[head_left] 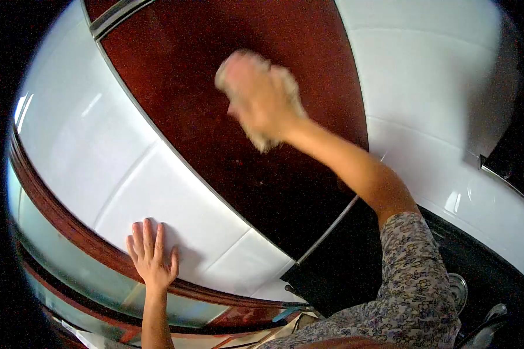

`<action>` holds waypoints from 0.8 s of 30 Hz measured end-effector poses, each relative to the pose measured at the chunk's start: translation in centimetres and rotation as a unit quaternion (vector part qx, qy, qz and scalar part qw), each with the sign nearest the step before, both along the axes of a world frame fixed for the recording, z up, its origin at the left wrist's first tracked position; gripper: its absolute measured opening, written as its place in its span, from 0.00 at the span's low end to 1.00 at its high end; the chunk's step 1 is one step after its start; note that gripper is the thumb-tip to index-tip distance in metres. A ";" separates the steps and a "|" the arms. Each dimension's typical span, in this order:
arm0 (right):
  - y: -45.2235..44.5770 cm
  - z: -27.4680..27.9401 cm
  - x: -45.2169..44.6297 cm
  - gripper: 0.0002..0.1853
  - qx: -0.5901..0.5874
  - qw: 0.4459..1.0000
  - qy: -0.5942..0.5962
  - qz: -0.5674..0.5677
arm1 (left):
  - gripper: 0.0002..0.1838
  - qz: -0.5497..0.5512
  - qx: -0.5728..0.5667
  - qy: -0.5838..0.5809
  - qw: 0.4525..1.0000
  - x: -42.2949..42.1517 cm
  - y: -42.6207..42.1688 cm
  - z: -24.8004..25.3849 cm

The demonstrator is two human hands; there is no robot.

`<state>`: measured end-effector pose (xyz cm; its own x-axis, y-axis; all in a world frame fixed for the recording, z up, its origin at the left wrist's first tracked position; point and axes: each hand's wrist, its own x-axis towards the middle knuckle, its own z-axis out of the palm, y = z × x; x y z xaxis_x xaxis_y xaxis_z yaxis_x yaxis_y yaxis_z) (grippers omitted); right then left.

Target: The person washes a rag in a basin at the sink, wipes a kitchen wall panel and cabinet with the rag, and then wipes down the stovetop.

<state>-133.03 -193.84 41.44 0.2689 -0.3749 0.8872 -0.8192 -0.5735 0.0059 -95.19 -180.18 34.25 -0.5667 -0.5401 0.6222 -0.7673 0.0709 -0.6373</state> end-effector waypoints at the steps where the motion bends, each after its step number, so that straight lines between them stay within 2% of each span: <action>1: -3.6 0.8 -1.4 0.31 -0.058 0.992 -0.109 0.004 | 0.31 -0.003 0.001 0.002 1.000 0.0 -0.1 0.0; 2: -7.8 1.7 -2.9 0.31 -0.115 0.969 -0.219 0.007 | 0.31 -0.007 0.003 0.001 1.000 0.0 -0.2 0.0; 4: -10.7 3.8 -4.1 0.28 -0.283 0.915 -0.283 -0.046 | 0.31 -0.006 0.005 0.003 1.000 0.0 -0.1 0.2; 5: -10.3 3.1 -3.5 0.28 -0.269 0.920 -0.282 -0.037 | 0.31 -0.008 0.007 0.007 1.000 0.1 -0.1 0.1; 7: -8.3 -1.4 -1.7 0.29 -0.215 0.951 -0.205 0.090 | 0.32 -0.012 0.005 0.008 1.000 -0.1 -0.1 0.2; 9: -4.8 -7.4 -0.3 0.34 -0.132 0.986 -0.085 0.058 | 0.32 -0.014 0.006 0.006 1.000 -0.2 -0.1 0.2; 10: -4.3 -9.2 -0.7 0.35 -0.097 0.990 -0.067 0.073 | 0.32 -0.015 0.004 0.006 1.000 -0.3 -0.2 0.2; 12: -4.7 -7.6 -1.4 0.34 -0.098 0.993 -0.059 0.038 | 0.32 -0.012 0.001 0.001 1.000 -0.3 0.1 0.4; 16: -8.4 4.2 -3.4 0.28 -0.243 0.942 -0.231 0.013 | 0.32 -0.017 0.006 -0.006 1.000 -0.7 0.0 0.6; 17: -9.0 4.6 -3.3 0.29 -0.260 0.935 -0.241 0.017 | 0.32 -0.015 0.008 -0.006 1.000 -0.7 0.0 0.7; 19: -9.2 3.2 -2.5 0.29 -0.258 0.937 -0.234 0.013 | 0.32 -0.010 0.009 0.001 1.000 -0.4 -0.2 0.4; 22: -4.9 -5.1 -0.2 0.31 -0.142 0.975 -0.171 0.017 | 0.33 -0.014 0.009 0.008 1.000 -0.4 0.0 0.4; 24: -4.6 -6.3 -0.8 0.32 -0.168 0.971 -0.160 0.061 | 0.33 -0.012 0.006 0.005 1.000 -1.0 0.5 0.3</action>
<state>-133.87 -198.40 35.15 -0.0172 -0.0330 0.9993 -0.7357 -0.6764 -0.0350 -96.16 -179.72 34.56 -0.5727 -0.5342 0.6218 -0.7722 0.0968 -0.6280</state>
